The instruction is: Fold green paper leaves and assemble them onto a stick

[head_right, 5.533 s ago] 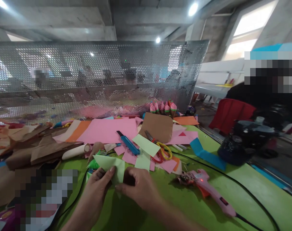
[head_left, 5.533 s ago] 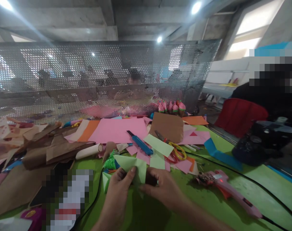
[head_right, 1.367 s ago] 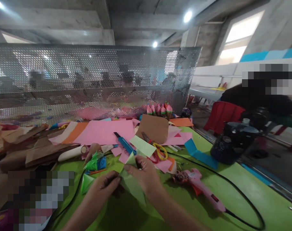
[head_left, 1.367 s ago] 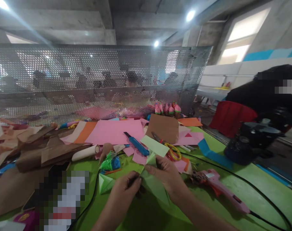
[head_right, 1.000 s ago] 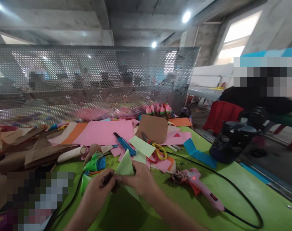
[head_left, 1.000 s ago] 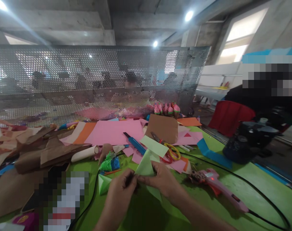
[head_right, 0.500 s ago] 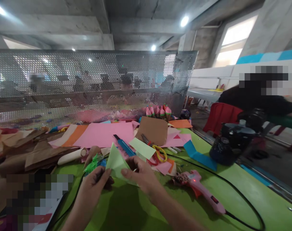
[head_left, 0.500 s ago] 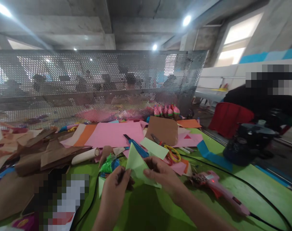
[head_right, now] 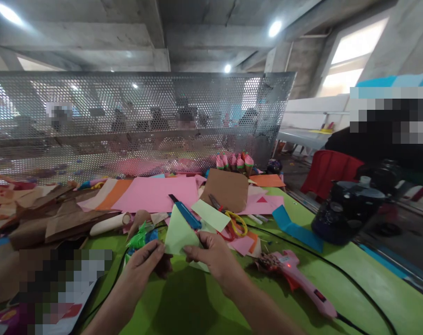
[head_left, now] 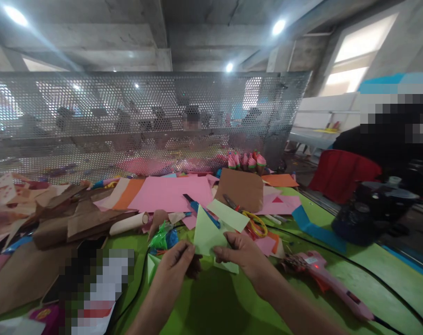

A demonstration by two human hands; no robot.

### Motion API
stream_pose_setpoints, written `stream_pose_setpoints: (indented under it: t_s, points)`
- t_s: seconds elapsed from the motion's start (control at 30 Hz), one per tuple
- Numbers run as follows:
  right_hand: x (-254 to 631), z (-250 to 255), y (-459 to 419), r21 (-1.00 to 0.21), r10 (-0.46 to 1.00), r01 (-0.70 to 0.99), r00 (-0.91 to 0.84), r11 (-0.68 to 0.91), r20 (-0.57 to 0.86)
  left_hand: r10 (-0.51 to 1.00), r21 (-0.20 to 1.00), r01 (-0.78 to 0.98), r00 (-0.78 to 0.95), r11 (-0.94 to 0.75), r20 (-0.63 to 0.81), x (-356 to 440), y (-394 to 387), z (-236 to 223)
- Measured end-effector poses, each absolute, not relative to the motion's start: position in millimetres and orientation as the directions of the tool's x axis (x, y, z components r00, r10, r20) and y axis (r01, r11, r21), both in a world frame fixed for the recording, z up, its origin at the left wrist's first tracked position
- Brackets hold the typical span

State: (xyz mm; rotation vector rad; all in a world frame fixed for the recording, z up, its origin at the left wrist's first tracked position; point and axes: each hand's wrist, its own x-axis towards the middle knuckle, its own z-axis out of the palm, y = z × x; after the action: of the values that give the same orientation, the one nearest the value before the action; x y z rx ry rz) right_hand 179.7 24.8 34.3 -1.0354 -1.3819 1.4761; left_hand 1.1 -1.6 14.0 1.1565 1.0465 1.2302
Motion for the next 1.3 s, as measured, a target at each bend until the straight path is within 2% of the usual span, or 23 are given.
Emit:
stream_pose_setpoints:
  t_s: [0.47, 0.7, 0.87, 1.0, 1.13, 1.2, 1.3]
  points:
    - [177.6, 38.7, 21.8, -0.998, 0.945, -0.049, -0.327, -0.049, -0.031, 0.997, 0.995, -0.088, 0.053, -0.044, 0.049, 1.0, 1.7, 15.3]
    - [177.9, 37.7, 20.4, -1.000, 0.967, 0.002, -0.253, 0.015, 0.014, 0.985, 0.967, 0.193, 0.073, -0.167, 0.156, -1.6, 2.2, 2.3]
    - [176.0, 36.2, 21.7, -0.993, 0.959, -0.094, -0.278, -0.073, -0.044, 0.986, 0.993, 0.033, 0.124, -0.114, 0.109, 2.5, 2.6, 6.0]
    - [175.0, 35.0, 19.6, -0.986, 0.950, -0.148, -0.311, -0.073, -0.023, 0.989, 0.990, 0.034, 0.055, -0.136, 0.134, 3.6, 3.4, 10.1]
    - [180.7, 36.9, 20.2, -0.996, 0.965, -0.068, -0.252, 0.054, 0.070, 0.996, 0.987, -0.141, 0.040, -0.074, 0.080, 0.9, 5.2, 11.6]
    - [184.4, 39.0, 20.9, -0.989, 0.963, -0.035, -0.223, 0.145, 0.150, 0.997, 0.969, -0.248, 0.083, 0.023, -0.002, -0.2, 6.1, 10.8]
    - [187.4, 41.2, 20.6, -0.974, 0.950, 0.028, -0.230, 0.224, 0.212, 0.978, 0.935, -0.310, 0.167, 0.172, -0.125, 1.0, 4.6, 9.3]
